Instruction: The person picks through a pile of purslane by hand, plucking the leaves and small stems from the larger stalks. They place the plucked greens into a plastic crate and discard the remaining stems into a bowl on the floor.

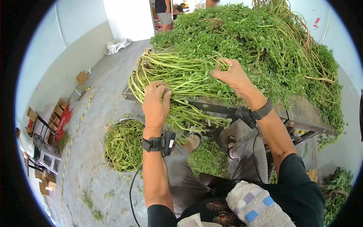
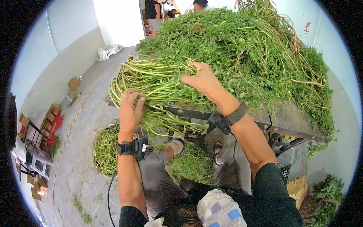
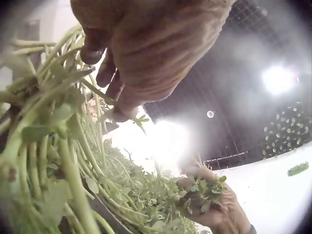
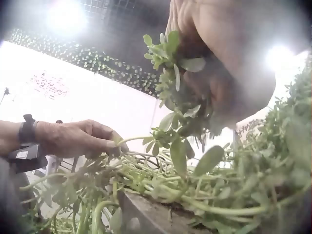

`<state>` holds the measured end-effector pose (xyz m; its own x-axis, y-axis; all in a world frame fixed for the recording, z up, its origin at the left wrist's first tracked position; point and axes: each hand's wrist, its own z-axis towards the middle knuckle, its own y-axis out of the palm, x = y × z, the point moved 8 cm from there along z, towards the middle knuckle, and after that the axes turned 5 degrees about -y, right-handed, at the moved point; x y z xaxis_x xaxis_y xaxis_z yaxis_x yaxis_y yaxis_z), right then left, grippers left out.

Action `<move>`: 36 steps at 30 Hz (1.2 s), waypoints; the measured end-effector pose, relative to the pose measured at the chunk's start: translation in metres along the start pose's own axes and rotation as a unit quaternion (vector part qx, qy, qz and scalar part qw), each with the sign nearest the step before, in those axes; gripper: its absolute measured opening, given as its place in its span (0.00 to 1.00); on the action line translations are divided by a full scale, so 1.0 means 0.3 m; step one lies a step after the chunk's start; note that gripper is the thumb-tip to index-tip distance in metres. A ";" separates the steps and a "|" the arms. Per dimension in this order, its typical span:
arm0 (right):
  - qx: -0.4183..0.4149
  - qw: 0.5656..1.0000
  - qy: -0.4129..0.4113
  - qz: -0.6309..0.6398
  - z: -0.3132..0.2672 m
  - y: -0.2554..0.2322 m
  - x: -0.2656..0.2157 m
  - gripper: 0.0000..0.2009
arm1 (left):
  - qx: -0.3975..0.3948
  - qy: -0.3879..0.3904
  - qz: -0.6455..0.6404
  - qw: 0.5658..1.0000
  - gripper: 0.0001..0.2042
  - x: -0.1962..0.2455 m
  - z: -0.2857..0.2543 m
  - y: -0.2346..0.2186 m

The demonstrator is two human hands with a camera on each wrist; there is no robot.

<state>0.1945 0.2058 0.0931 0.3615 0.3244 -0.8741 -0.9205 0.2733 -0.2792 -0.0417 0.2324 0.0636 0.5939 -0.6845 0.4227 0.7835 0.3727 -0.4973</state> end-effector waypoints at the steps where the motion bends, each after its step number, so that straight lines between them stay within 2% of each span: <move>1: -0.013 0.998 -0.047 -0.038 -0.001 0.011 -0.044 0.14 | 0.004 -0.003 -0.023 1.000 0.04 -0.006 -0.008 -0.015; 2: -0.027 0.992 -0.096 -0.076 -0.002 0.027 -0.090 0.14 | -0.012 -0.024 -0.042 0.999 0.05 -0.001 -0.013 -0.020; 3: -0.029 0.992 -0.099 -0.077 -0.003 0.041 -0.109 0.14 | -0.008 -0.025 -0.041 0.999 0.05 0.004 -0.018 -0.024; 5: -0.026 0.937 -0.266 -0.227 -0.045 0.097 -0.224 0.16 | -0.038 -0.089 -0.062 0.993 0.05 -0.024 -0.035 -0.010; 6: -0.038 0.916 -0.272 -0.291 -0.065 0.135 -0.246 0.15 | -0.036 -0.089 -0.063 0.993 0.05 -0.025 -0.044 -0.016; 7: -0.035 0.915 -0.276 -0.293 -0.073 0.161 -0.237 0.15 | -0.043 -0.072 -0.066 0.994 0.05 -0.016 -0.045 -0.019; 9: -0.109 0.815 -0.322 -0.469 -0.086 0.261 -0.174 0.10 | -0.041 -0.046 -0.071 0.996 0.06 -0.012 -0.039 -0.025; 10: -0.103 0.812 -0.328 -0.472 -0.091 0.264 -0.157 0.10 | -0.051 -0.043 -0.083 0.994 0.05 -0.026 -0.046 -0.014; 12: -0.164 0.809 -0.259 -0.501 -0.097 0.293 -0.099 0.07 | -0.070 -0.047 -0.104 0.991 0.04 -0.029 -0.049 -0.015; 13: -0.164 0.808 -0.262 -0.501 -0.105 0.296 -0.093 0.07 | -0.067 -0.047 -0.103 0.991 0.04 -0.032 -0.052 -0.016; 15: -0.214 0.793 -0.212 -0.529 -0.128 0.310 -0.061 0.05 | -0.104 -0.067 -0.097 0.988 0.05 -0.039 -0.064 0.007; 17: -0.217 0.794 -0.217 -0.524 -0.157 0.318 -0.058 0.06 | -0.093 -0.046 -0.092 0.990 0.06 -0.016 -0.067 -0.003; 19: -0.223 0.800 -0.203 -0.518 -0.166 0.342 -0.040 0.09 | -0.132 -0.075 -0.020 0.988 0.11 -0.011 -0.067 0.011; 20: -0.195 0.819 -0.200 -0.501 -0.161 0.342 -0.034 0.11 | -0.131 -0.073 -0.020 0.989 0.11 -0.008 -0.063 0.017; 21: -0.194 0.819 -0.201 -0.500 -0.154 0.341 -0.023 0.11 | -0.123 -0.087 -0.010 0.989 0.14 -0.017 -0.062 0.022; 22: -0.146 0.898 -0.149 -0.388 -0.131 0.305 -0.012 0.11 | -0.115 -0.101 -0.001 0.988 0.17 -0.027 -0.062 0.023; 23: -0.094 0.955 -0.094 -0.265 -0.114 0.268 -0.005 0.11 | -0.116 -0.100 0.002 0.988 0.17 -0.032 -0.064 0.020; 24: -0.092 0.956 -0.093 -0.264 -0.111 0.243 -0.010 0.11 | -0.126 -0.109 0.005 0.986 0.17 -0.046 -0.069 0.019; 25: -0.071 0.997 -0.017 -0.027 -0.111 0.180 0.011 0.11 | -0.136 -0.118 0.006 0.984 0.18 -0.059 -0.072 0.021; 26: -0.045 0.975 0.060 0.210 -0.122 0.128 0.027 0.12 | -0.137 -0.117 0.006 0.984 0.18 -0.061 -0.068 0.023; 27: -0.042 0.959 0.046 0.276 -0.138 0.076 0.004 0.12 | -0.099 -0.053 0.045 0.993 0.17 -0.031 -0.060 0.009; 28: -0.037 0.949 0.092 0.298 -0.162 0.031 0.017 0.12 | -0.065 0.008 0.082 0.994 0.17 -0.004 -0.067 0.001; 29: -0.029 0.945 0.096 0.311 -0.189 -0.006 0.005 0.12 | -0.077 0.002 0.078 0.994 0.17 -0.009 -0.060 0.012; 31: 0.084 0.941 0.161 0.284 -0.275 -0.104 0.025 0.12 | -0.025 0.107 0.084 0.990 0.15 0.046 -0.058 0.004; 32: 0.089 0.939 0.173 0.285 -0.299 -0.127 0.038 0.12 | -0.036 0.104 0.082 0.991 0.15 0.039 -0.068 0.025; 34: -0.026 0.936 0.096 0.337 -0.292 -0.122 -0.013 0.12 | -0.069 0.090 0.065 0.991 0.13 0.024 -0.059 0.053; 36: -0.031 0.937 0.090 0.337 -0.293 -0.145 0.039 0.12 | -0.083 0.071 0.081 0.991 0.13 0.023 -0.059 0.053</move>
<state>0.2256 0.1183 0.0603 -0.3301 0.2455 -0.9115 -0.9396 0.0073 0.3422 -0.0282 0.2226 0.0452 0.6688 -0.7097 0.2213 0.6316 0.3854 -0.6728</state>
